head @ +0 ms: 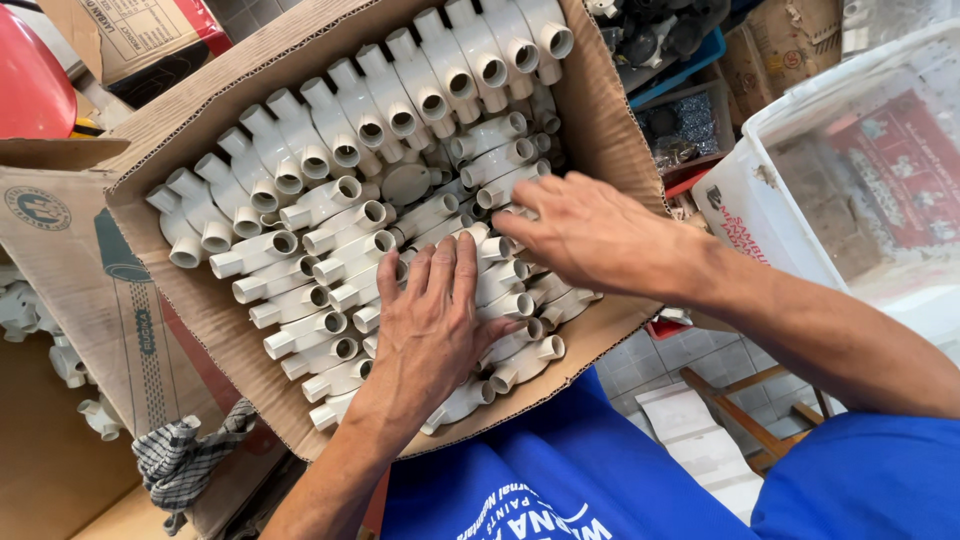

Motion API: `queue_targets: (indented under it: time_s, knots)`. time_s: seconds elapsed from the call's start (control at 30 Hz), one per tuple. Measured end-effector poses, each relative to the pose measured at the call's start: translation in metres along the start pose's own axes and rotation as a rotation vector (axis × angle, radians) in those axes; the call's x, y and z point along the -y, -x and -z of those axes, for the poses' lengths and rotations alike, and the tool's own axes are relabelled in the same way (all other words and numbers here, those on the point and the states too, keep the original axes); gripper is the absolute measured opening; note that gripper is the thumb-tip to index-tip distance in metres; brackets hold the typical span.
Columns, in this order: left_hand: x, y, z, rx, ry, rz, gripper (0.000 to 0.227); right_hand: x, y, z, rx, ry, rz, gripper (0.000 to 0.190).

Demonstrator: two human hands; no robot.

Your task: The person transfers white plastic pipe fittings from a disorganized cardboard box into a second box, arranging them in neat rows. The person repeatedly picks up fittings, sometimes in small handfuls, and places them into the target box, adjusting their orientation to fit tightly.

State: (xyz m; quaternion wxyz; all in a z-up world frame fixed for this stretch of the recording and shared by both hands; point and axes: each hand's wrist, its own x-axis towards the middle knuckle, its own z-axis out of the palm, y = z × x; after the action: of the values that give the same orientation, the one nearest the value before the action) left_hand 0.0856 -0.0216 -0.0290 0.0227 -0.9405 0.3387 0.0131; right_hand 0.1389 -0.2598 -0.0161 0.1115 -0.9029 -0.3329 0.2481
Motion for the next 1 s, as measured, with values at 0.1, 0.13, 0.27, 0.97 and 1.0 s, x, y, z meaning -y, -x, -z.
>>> queue_targets:
  time_s: [0.1,0.13,0.27,0.97,1.0]
  knots:
    - [0.005,-0.002,0.003,-0.008,0.030,-0.008,0.106,0.009,0.009,-0.004,0.030,-0.115,0.027,0.036]
    - [0.006,-0.001,0.002,-0.006,0.031,-0.003,0.106,0.008,0.011,-0.008,0.034,-0.115,0.031,0.036]
    - [0.012,-0.002,0.000,-0.007,0.115,-0.033,0.096,0.007,0.010,-0.022,-0.158,-0.087,0.048,0.045]
    - [0.009,0.002,-0.022,-0.095,0.309,-0.012,0.091,0.010,-0.033,0.001,-0.153,-0.027,-0.005,0.029]
    - [0.009,0.003,-0.022,-0.101,0.317,-0.011,0.091,0.013,-0.037,0.005,-0.164,-0.020,0.002,0.028]
